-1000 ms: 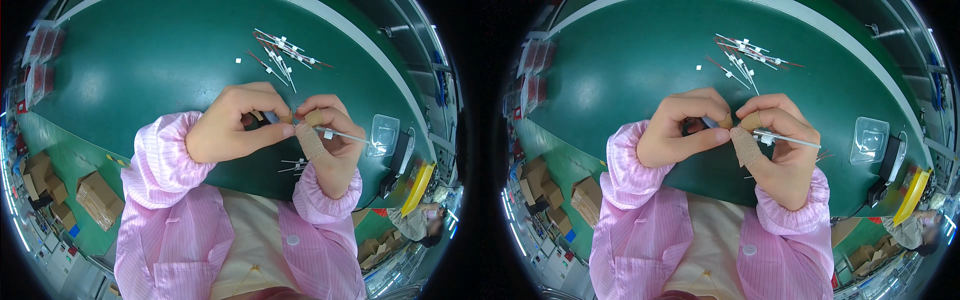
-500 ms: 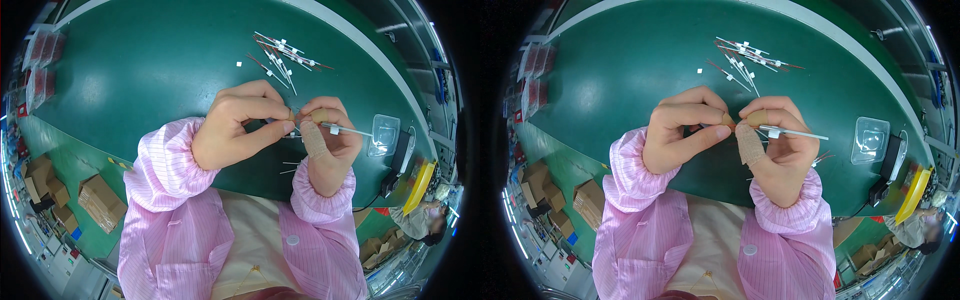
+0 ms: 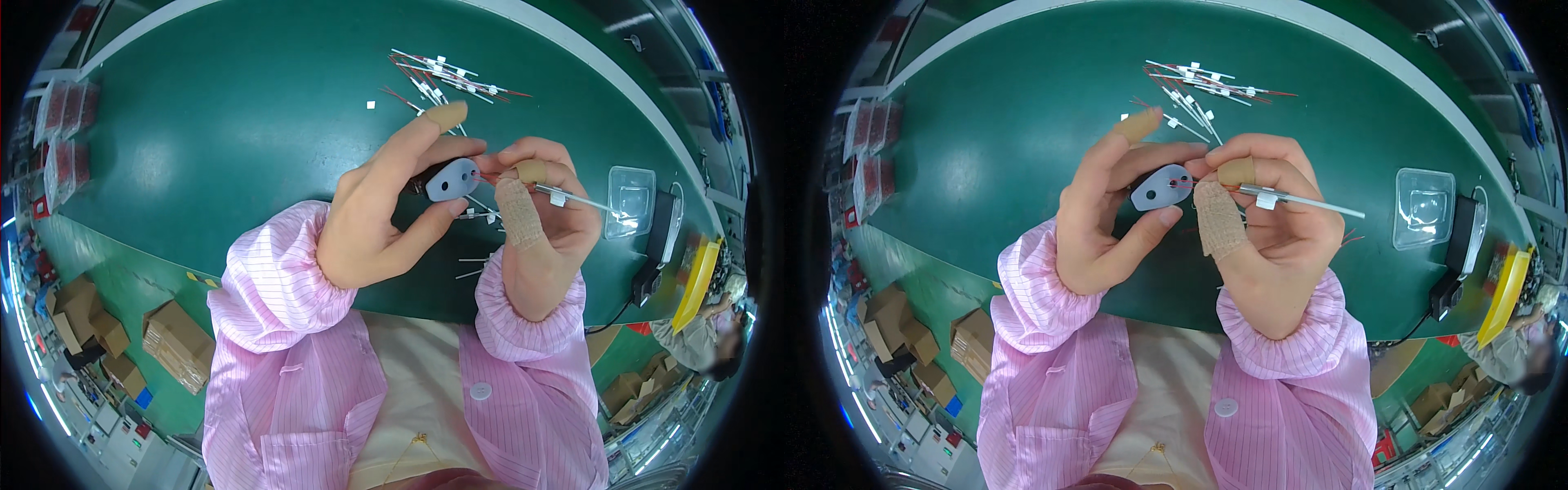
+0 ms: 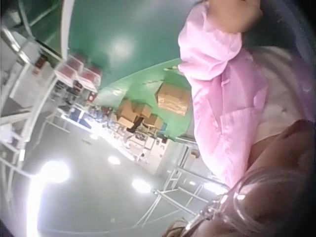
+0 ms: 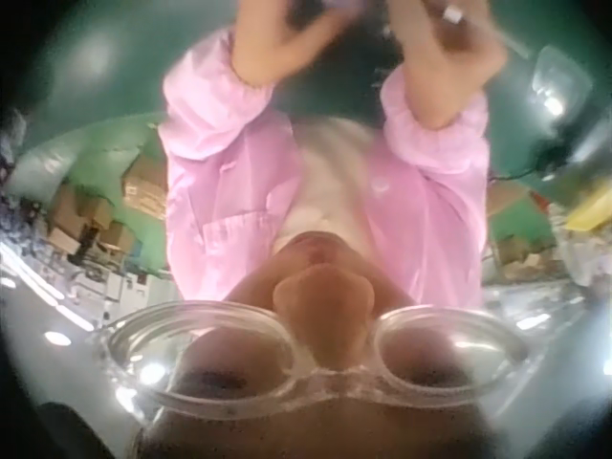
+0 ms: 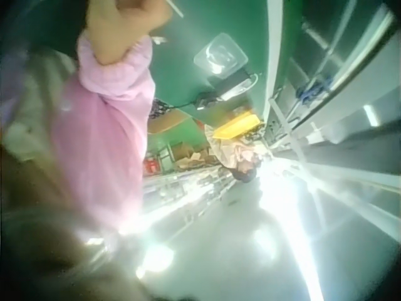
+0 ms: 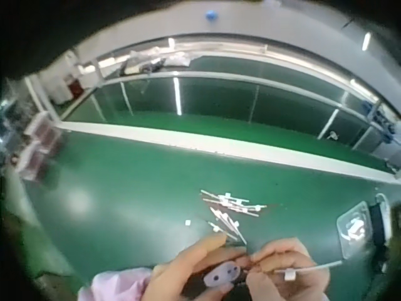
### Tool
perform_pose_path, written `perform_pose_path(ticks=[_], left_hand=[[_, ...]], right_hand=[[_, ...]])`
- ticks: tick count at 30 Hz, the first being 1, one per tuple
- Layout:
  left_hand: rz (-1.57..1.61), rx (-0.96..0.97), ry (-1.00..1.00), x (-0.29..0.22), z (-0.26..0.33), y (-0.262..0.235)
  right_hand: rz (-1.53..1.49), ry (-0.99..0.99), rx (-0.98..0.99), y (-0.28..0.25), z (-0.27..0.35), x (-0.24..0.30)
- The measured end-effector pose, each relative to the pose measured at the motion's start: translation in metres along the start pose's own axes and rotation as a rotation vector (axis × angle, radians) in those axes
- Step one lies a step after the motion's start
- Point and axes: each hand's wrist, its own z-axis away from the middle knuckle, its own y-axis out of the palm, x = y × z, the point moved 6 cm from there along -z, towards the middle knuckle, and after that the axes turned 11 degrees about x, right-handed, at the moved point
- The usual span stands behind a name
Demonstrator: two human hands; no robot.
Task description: The person inserts white plastic rods with red and white wires into small black rectangular electronic components. They pick up a component, align the rod, and push it into a hole on the component's side. The person repeats this process for multiple components, placing the finished items on the green workbench.
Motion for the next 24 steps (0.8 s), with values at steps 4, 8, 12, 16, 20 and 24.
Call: perform_pose_path(ticks=[4, 8, 12, 16, 20, 24], left_hand=[[-0.03, -0.019, 0.035, -0.004, 0.001, 0.002], [-0.115, 0.019, 0.162, -0.008, -0.002, -0.002], [-0.128, -0.003, 0.234, -0.007, 0.0, -0.002], [-0.124, 0.03, 0.236, -0.007, -0.002, -0.002], [-0.133, 0.072, 0.207, -0.009, -0.003, -0.002], [-0.147, 0.088, 0.2, -0.01, -0.003, 0.0]], right_hand=[[0.22, -0.124, 0.045, 0.001, 0.004, 0.011], [0.32, -0.223, 0.066, 0.008, 0.007, 0.022], [0.403, -0.188, 0.101, 0.011, 0.008, 0.029], [0.45, -0.185, 0.101, 0.01, 0.01, 0.031], [0.496, -0.176, 0.121, 0.01, 0.009, 0.033], [0.518, -0.159, 0.115, 0.01, 0.009, 0.035]])
